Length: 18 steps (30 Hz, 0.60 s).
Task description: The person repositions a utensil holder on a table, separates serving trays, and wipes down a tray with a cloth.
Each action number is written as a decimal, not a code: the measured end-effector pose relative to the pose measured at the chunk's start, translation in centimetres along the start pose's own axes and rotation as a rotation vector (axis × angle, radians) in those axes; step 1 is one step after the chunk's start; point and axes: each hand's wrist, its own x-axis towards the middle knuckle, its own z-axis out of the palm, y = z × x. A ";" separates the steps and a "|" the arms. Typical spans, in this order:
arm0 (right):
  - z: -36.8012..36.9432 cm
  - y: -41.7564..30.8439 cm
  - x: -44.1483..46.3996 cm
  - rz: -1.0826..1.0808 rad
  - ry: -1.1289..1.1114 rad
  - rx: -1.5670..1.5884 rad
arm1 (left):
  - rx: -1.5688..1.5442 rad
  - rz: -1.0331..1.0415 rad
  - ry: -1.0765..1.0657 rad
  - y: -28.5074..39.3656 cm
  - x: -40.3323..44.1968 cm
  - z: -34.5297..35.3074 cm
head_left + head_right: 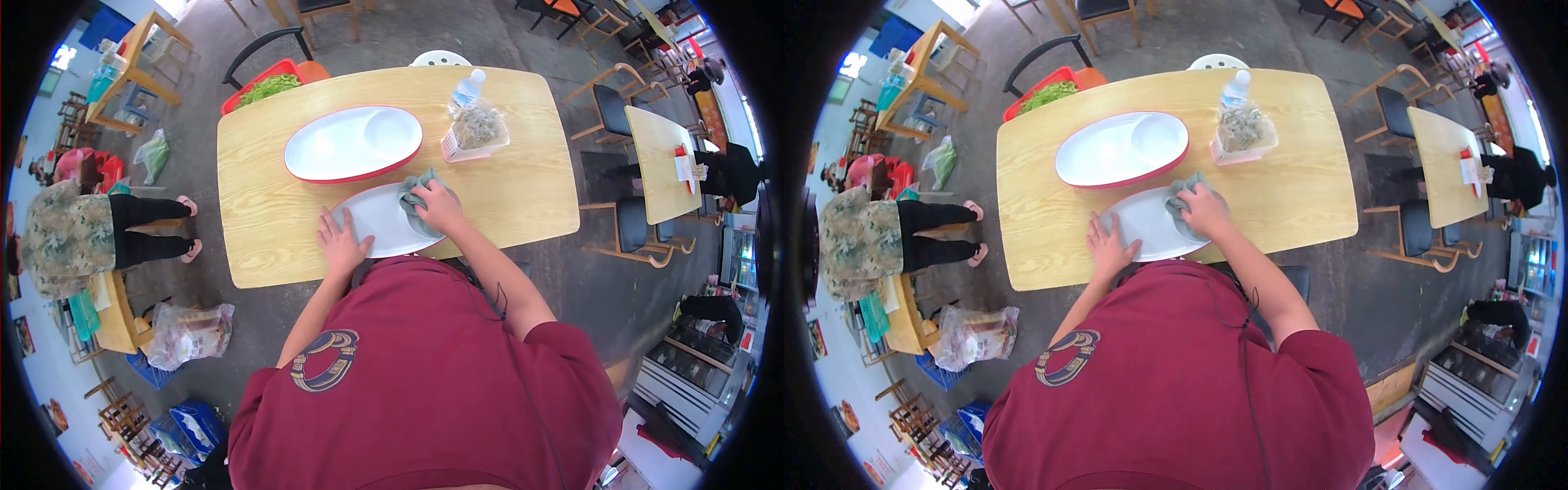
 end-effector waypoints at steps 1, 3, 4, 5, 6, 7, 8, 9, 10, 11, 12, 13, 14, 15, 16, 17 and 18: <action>0.5 0.0 -0.2 -0.015 0.015 0.001 | 0.002 -0.001 0.001 0.0 -0.1 0.1; 0.6 0.0 -0.2 -0.031 0.006 -0.005 | 0.005 -0.004 0.014 -0.2 0.0 0.1; 0.4 0.1 -0.3 -0.029 -0.018 -0.012 | 0.005 -0.005 0.022 -0.2 -0.1 0.1; 0.0 0.2 -0.5 -0.025 -0.043 -0.021 | 0.005 -0.005 0.028 -0.1 -0.3 0.2; 0.0 0.6 -0.5 -0.023 -0.053 -0.020 | 0.003 -0.002 0.037 -0.1 -0.3 0.3; 0.0 0.9 -0.4 -0.021 -0.062 -0.018 | 0.002 0.001 0.046 -0.1 -0.3 0.3; 0.0 1.2 -0.4 -0.020 -0.071 -0.014 | 0.002 0.003 0.055 -0.2 -0.3 0.3; -0.1 1.7 -0.4 0.000 -0.091 -0.029 | -0.003 0.003 0.052 -0.2 -0.3 0.0; -0.3 2.2 -0.6 0.021 -0.110 -0.043 | -0.007 0.003 0.047 -0.2 -0.4 -0.3; -0.5 2.7 -0.8 0.044 -0.130 -0.057 | -0.012 0.004 0.041 -0.2 -0.5 -0.5; -0.8 2.9 -1.0 0.078 -0.152 -0.052 | -0.051 0.014 0.059 -0.6 -0.4 -0.1; -1.3 3.2 -1.1 0.112 -0.175 -0.048 | -0.090 0.024 0.077 -1.2 -0.3 0.2; -1.6 3.5 -1.3 0.147 -0.199 -0.044 | -0.130 0.034 0.093 -1.8 -0.3 0.5; -2.0 3.6 -1.3 0.180 -0.203 0.045 | -0.177 0.023 0.129 -2.2 -0.5 0.5; -2.4 3.6 -1.2 0.213 -0.206 0.134 | -0.223 0.013 0.165 -2.7 -0.7 0.4; -2.6 3.5 -0.9 0.246 -0.208 0.224 | -0.269 0.003 0.201 -3.1 -0.9 0.4; -2.5 3.4 -0.6 0.297 -0.168 0.328 | -0.278 -0.020 0.208 -3.4 -1.2 0.4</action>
